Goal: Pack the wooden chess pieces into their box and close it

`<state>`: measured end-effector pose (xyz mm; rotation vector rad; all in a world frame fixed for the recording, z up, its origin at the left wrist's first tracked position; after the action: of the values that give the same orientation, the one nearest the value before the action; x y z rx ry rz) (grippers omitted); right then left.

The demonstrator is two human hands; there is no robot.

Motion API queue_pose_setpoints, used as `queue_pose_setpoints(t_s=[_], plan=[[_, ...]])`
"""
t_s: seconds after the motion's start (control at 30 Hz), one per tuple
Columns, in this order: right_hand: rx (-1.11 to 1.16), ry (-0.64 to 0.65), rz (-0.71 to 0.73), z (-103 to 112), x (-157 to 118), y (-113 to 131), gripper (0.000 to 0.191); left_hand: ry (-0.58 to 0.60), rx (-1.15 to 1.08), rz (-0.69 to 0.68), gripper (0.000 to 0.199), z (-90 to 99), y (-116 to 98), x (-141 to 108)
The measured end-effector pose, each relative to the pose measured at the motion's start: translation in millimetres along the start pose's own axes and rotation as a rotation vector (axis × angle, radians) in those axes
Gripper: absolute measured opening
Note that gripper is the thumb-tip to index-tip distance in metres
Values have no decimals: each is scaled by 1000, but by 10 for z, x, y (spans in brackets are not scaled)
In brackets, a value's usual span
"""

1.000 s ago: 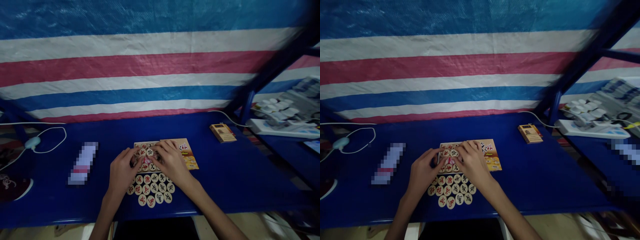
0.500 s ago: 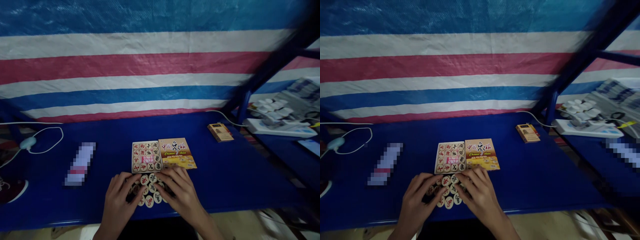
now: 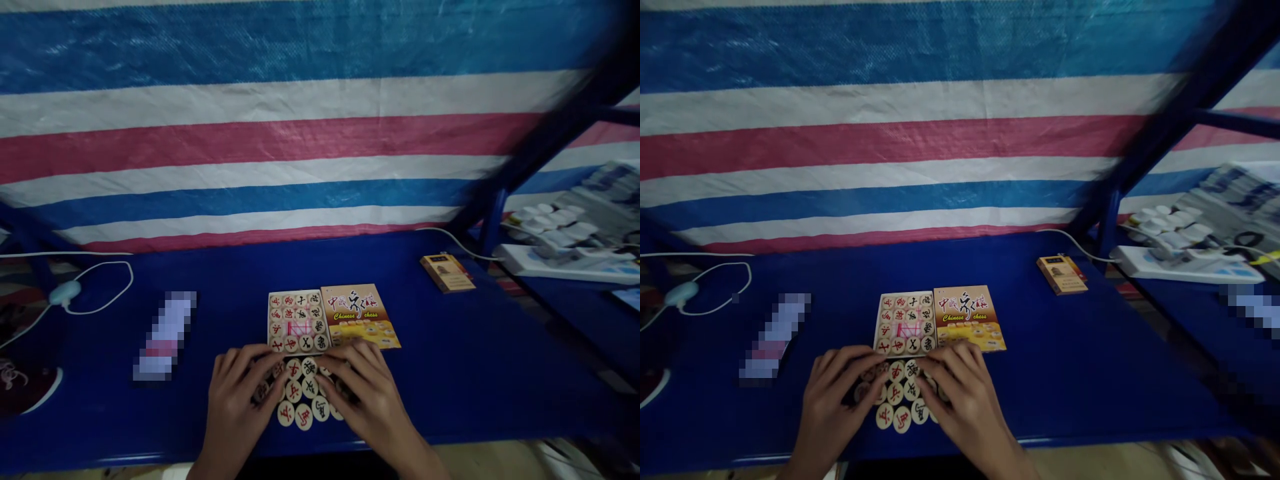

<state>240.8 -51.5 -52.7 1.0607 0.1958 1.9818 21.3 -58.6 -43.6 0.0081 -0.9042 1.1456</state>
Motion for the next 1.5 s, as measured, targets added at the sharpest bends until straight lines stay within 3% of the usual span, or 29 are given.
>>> queue_pose_setpoints(t_s=[0.2,0.33,0.43,0.8,1.03,1.23,1.37,1.5], plan=[[-62,-20,5,49,291,-186,27,67,-54,91,14,-87,280,430],[-229,207,111,-88,679,-326,19,280,46,38,10,-327,393,717],[-327,305,187,-227,843,-395,14,340,65,0,8,-446,411,774],[-329,239,185,-301,779,-402,16,294,87,-46,14,-529,303,675],[-174,157,121,-223,791,-340,19,182,-26,-20,14,-384,253,696],[-68,27,43,-96,679,-236,24,34,-142,28,30,-168,262,465],[-54,-126,-20,-7,354,-175,27,-82,-126,152,35,-19,296,88],[-95,-133,-25,52,40,-153,31,-147,-60,147,34,101,291,-201]])
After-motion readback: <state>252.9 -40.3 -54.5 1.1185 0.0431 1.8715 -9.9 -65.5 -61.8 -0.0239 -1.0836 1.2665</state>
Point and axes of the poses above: each hand's wrist, its own x-axis towards the middle knuckle, its own z-axis out of the back of the hand, y = z × x, the point moved 3 cm from there along x, towards the middle knuckle, and after that the axes turned 7 degrees about -y, right-handed, at the moved point
